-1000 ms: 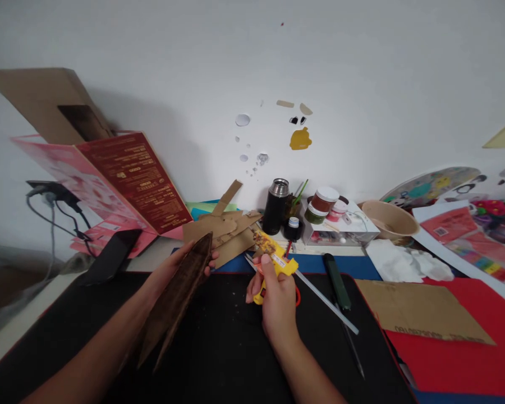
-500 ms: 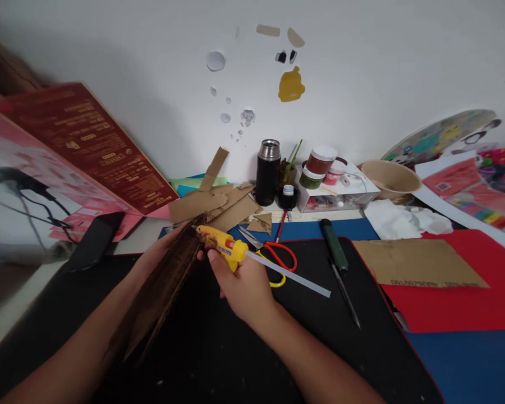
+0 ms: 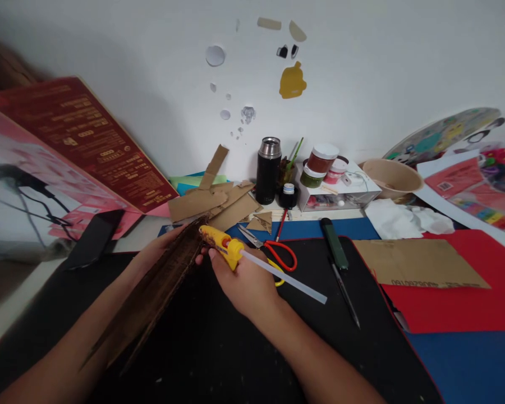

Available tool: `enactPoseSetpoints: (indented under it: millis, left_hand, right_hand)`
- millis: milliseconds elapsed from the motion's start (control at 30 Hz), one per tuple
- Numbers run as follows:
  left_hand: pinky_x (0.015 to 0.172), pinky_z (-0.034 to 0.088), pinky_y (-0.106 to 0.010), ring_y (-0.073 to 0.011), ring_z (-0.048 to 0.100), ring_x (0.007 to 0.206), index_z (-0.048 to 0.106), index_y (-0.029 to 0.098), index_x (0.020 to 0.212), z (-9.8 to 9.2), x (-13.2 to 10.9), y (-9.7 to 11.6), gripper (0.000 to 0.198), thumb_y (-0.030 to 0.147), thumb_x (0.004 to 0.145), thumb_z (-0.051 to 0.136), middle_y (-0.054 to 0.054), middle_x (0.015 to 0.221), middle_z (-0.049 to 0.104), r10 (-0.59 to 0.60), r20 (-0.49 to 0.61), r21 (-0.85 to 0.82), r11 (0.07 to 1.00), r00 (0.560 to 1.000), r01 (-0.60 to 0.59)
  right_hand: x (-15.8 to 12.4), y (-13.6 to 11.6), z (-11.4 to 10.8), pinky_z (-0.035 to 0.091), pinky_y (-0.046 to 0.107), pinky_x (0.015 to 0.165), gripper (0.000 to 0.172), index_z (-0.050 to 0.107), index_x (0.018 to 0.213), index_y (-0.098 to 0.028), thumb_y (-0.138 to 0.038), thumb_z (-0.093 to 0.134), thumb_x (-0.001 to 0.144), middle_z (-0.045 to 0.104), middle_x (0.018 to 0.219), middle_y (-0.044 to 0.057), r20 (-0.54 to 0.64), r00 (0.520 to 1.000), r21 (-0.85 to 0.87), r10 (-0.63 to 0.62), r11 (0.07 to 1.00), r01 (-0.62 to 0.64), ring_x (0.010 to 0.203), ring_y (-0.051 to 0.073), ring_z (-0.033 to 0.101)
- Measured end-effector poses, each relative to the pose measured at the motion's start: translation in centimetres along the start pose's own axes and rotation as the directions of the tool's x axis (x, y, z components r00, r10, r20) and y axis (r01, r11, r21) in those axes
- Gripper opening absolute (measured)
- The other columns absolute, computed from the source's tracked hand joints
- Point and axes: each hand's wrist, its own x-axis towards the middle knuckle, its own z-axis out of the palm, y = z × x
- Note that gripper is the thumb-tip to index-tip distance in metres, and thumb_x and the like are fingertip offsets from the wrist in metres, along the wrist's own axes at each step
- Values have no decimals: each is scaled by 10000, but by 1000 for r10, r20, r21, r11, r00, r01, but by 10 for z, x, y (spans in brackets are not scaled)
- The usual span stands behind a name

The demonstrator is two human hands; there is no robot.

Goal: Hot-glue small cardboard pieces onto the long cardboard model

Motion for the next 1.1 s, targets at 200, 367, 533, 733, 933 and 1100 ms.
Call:
enactPoseSetpoints:
  millis: [200, 367, 533, 733, 933, 1100]
  left_hand:
    - [595, 631, -246, -204, 776, 630, 788, 94, 1037, 3, 2, -5, 430, 433, 1055, 525, -128, 804, 806, 2, -24, -38, 999, 1000, -3]
    - [530, 620, -261, -233, 772, 600, 782, 53, 1059, 4, 5, -6, 483, 440, 1062, 492, -154, 742, 790, -42, -35, -60, 997, 998, 40]
    - [506, 617, -258, -231, 775, 589, 776, 42, 1004, 9, 1, -5, 491, 392, 1087, 443, -165, 745, 793, -52, -45, -67, 997, 998, 49]
    - [469, 586, -241, -221, 753, 546, 778, 15, 993, 11, 1, -4, 559, 394, 1106, 383, -173, 687, 773, -48, -46, -20, 999, 998, 47]
    - [502, 601, -236, -213, 764, 565, 783, 12, 1029, 13, -3, -3, 562, 393, 1117, 380, -172, 702, 786, -59, -46, -32, 998, 997, 58]
    - [570, 621, -231, -204, 782, 611, 780, 24, 1068, 16, -7, -3, 544, 366, 1129, 362, -162, 751, 802, -44, 1, -67, 997, 999, 44]
  right_hand:
    - [0, 3, 0, 583, 351, 711, 246, 794, 1026, -244, -403, 607, 1006, 814, 841, 60, 25, 994, -256, -108, 960, 111, 816, 273, 780]
    - [1, 4, 0, 614, 413, 843, 297, 795, 1070, -230, -423, 576, 1013, 843, 1014, 99, 40, 994, -321, -105, 941, 112, 971, 317, 801]
    - [2, 5, -1, 624, 374, 842, 265, 784, 1058, -244, -397, 572, 1010, 850, 1044, 76, 35, 993, -340, -113, 933, 118, 979, 282, 808]
    - [3, 8, -2, 630, 397, 828, 281, 779, 1062, -241, -417, 565, 1015, 849, 1045, 84, 53, 991, -389, -127, 911, 137, 971, 291, 811]
    - [3, 7, -4, 623, 457, 885, 320, 780, 1116, -235, -433, 549, 1018, 845, 1086, 91, 64, 990, -419, -127, 897, 142, 1023, 324, 798]
    - [3, 9, -4, 631, 444, 849, 333, 780, 1113, -237, -445, 536, 1028, 845, 1064, 84, 67, 987, -431, -147, 888, 162, 973, 312, 801]
